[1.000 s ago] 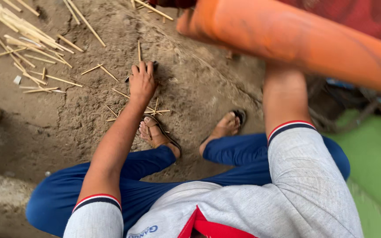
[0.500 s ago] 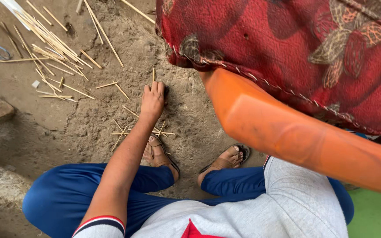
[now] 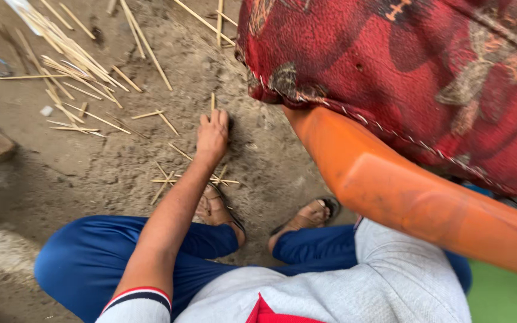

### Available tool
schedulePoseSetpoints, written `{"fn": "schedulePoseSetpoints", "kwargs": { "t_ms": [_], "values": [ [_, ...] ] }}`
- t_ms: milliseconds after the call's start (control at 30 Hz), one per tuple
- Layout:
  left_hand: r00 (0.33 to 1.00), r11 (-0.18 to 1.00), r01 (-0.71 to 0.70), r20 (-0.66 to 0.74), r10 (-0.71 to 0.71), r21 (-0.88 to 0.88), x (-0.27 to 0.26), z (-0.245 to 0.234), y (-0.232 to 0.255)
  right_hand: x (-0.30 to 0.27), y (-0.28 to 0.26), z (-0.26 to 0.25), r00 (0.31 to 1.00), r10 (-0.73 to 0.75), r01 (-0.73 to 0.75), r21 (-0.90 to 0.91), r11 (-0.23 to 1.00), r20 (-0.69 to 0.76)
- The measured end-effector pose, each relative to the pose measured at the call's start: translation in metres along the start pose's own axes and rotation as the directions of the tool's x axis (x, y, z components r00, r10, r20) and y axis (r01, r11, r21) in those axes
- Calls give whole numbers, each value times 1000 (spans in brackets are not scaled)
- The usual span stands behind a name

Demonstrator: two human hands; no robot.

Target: The person sits on a chair and winds white wire onto a cylindrical metal core using both hands. They use a hammer to tap the wire into place, then stand to move the core to a workbench and continue winding and arranging the wire.

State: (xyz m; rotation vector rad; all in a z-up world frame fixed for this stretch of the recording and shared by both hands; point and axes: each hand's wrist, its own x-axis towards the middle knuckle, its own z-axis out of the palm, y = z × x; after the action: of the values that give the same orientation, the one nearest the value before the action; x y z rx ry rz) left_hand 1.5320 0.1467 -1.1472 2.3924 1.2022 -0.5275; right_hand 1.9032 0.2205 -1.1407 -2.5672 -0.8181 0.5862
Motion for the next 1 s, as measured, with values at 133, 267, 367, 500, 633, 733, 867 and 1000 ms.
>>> {"fn": "schedulePoseSetpoints", "kwargs": {
  "t_ms": [133,267,367,500,633,733,867,1000],
  "values": [
    [997,997,70,23,-69,-31,7,2,8,-14,-16,-33,992,62,-46,151,987,-107],
    [995,995,97,10,-97,25,3,-2,10,-48,-48,-64,962,188,-87,427,900,-200],
    [980,979,131,-129,-152,-159,-11,-28,16,-133,-55,-97,930,322,-117,686,718,-179],
    [991,925,34,-105,-79,-379,-66,-125,27,-312,-68,-189,944,316,-203,918,341,92],
    [880,724,-200,-446,-164,-660,-150,-299,26,-420,-140,-316,924,-33,-370,912,178,381],
    [819,537,-372,-540,-195,-757,-256,-427,12,-476,-217,-412,838,-241,-471,872,136,490],
    [949,-113,-286,-265,-170,-952,-408,-540,4,-546,-315,-502,733,-421,-440,845,305,534],
    [987,-534,-161,-130,-96,-830,-565,-595,0,-616,-396,-553,607,-638,-42,820,571,475]
  ]
}}
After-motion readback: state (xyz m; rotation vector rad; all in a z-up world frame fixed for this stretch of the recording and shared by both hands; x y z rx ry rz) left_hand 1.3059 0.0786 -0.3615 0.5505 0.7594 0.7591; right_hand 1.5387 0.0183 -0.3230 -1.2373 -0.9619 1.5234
